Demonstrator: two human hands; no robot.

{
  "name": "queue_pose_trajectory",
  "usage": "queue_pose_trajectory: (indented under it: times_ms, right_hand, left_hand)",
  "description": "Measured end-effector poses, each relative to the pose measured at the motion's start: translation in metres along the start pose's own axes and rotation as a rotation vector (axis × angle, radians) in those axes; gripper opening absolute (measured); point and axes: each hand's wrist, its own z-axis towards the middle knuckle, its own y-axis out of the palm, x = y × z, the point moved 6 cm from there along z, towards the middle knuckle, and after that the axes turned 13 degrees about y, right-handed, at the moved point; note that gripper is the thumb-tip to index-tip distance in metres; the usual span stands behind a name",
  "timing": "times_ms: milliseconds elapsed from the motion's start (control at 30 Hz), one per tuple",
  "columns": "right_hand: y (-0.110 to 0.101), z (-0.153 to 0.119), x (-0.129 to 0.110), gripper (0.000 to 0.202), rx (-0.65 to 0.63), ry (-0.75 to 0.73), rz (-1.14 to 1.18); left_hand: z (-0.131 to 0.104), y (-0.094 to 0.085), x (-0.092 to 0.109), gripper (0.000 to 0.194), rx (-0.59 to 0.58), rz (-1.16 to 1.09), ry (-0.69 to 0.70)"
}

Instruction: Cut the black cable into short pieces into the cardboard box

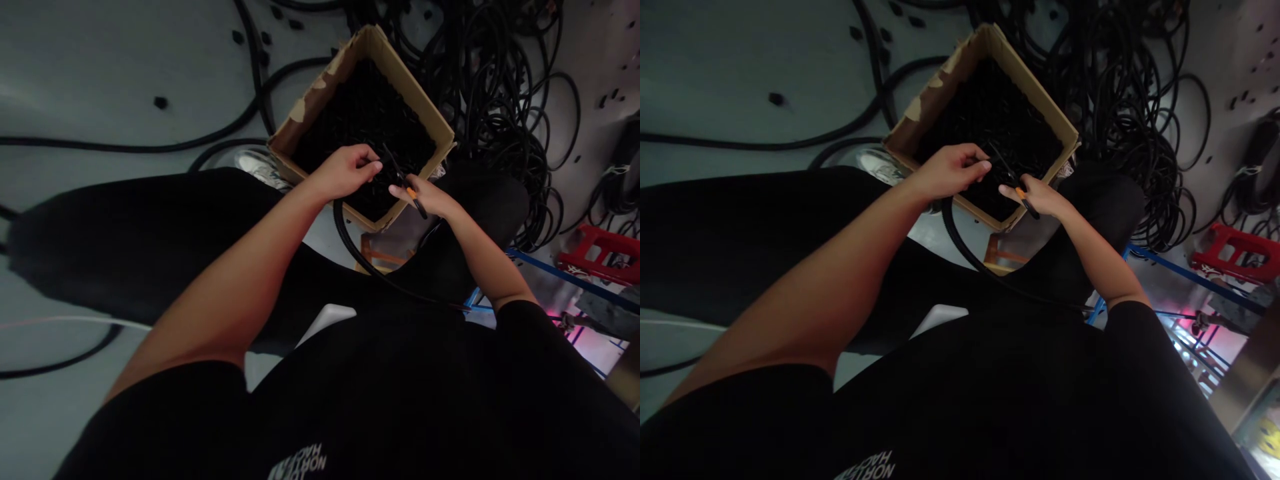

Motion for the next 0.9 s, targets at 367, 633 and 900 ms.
queue_pose_trajectory:
  times_ms: [367,633,900]
  right_hand:
    - [-0.001,0.001,-0.004,0.042,0.137,0.164,-0.204]
    - [0.003,0.009,0.015,0.039,-0.001,0.134,-0.108]
    - [0.007,0.016,0.011,0.016,-0.051,-0.003,-0.015]
  left_hand:
    - [0.005,0.002,-0.023,0.024,-0.007,0.126,-0.118]
    - [-0.002,0.000,-0.035,0.011,0.065,-0.124,-0.240]
    - [0.002,0.007,-0.025,0.016,0.063,-0.247,-0.227]
